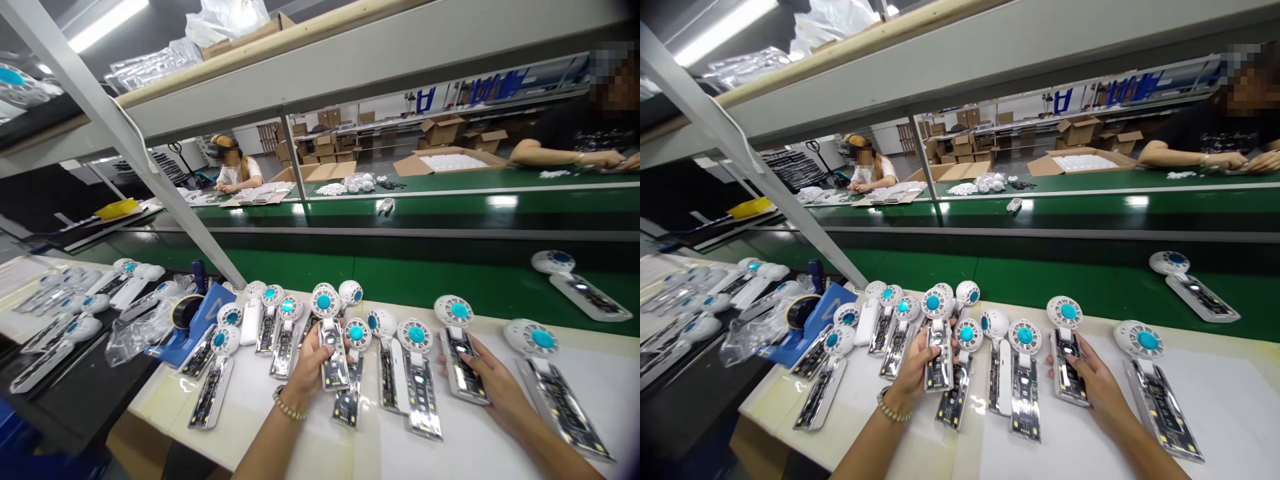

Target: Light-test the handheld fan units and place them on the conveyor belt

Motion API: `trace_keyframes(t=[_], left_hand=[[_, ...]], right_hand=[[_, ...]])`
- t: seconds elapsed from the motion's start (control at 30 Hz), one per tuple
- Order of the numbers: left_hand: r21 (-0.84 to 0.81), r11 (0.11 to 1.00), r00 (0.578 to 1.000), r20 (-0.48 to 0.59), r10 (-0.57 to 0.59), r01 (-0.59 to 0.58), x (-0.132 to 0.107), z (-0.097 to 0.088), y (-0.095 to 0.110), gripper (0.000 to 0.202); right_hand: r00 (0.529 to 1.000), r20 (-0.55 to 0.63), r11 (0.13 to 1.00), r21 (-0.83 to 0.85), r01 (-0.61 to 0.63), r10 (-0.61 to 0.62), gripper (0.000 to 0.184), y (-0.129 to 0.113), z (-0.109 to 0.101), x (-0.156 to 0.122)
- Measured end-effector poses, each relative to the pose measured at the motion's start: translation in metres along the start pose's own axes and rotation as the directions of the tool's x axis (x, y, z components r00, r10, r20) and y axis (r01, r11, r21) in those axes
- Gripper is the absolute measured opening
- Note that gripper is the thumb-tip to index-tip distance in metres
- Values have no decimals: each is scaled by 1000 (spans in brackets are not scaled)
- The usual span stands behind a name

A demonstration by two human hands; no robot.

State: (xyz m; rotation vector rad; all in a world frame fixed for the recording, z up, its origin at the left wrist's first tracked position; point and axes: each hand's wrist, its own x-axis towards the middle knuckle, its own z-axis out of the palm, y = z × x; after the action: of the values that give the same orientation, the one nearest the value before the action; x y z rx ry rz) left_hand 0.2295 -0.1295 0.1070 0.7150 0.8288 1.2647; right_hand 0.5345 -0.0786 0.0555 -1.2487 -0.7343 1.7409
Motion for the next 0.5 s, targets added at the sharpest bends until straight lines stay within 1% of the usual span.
trace_keyframes(t=[0.07,0.17,0.27,0.4,0.5], left_hand=[[-23,1000,1000,-6,5,-6,0,2,1,53],[-43,999,998,-52,18,-20,0,6,4,52],[-47,999,997,-74,21,-25,1,8,5,52],[-40,999,999,-48,14,-15,1,4,4,54],[-20,1000,1000,0,6,-6,2,0,4,60]], right_hand=[[1000,9,1000,-15,7,-7,78,-1,1,-1],[1000,12,999,-39,20,-20,79,-2,3,-2],[999,29,999,-48,25,-24,79,-2,3,-3],[998,49,999,-46,26,-24,82,-1,0,-2],[994,98,996,-62,57,-51,88,0,-1,-3]])
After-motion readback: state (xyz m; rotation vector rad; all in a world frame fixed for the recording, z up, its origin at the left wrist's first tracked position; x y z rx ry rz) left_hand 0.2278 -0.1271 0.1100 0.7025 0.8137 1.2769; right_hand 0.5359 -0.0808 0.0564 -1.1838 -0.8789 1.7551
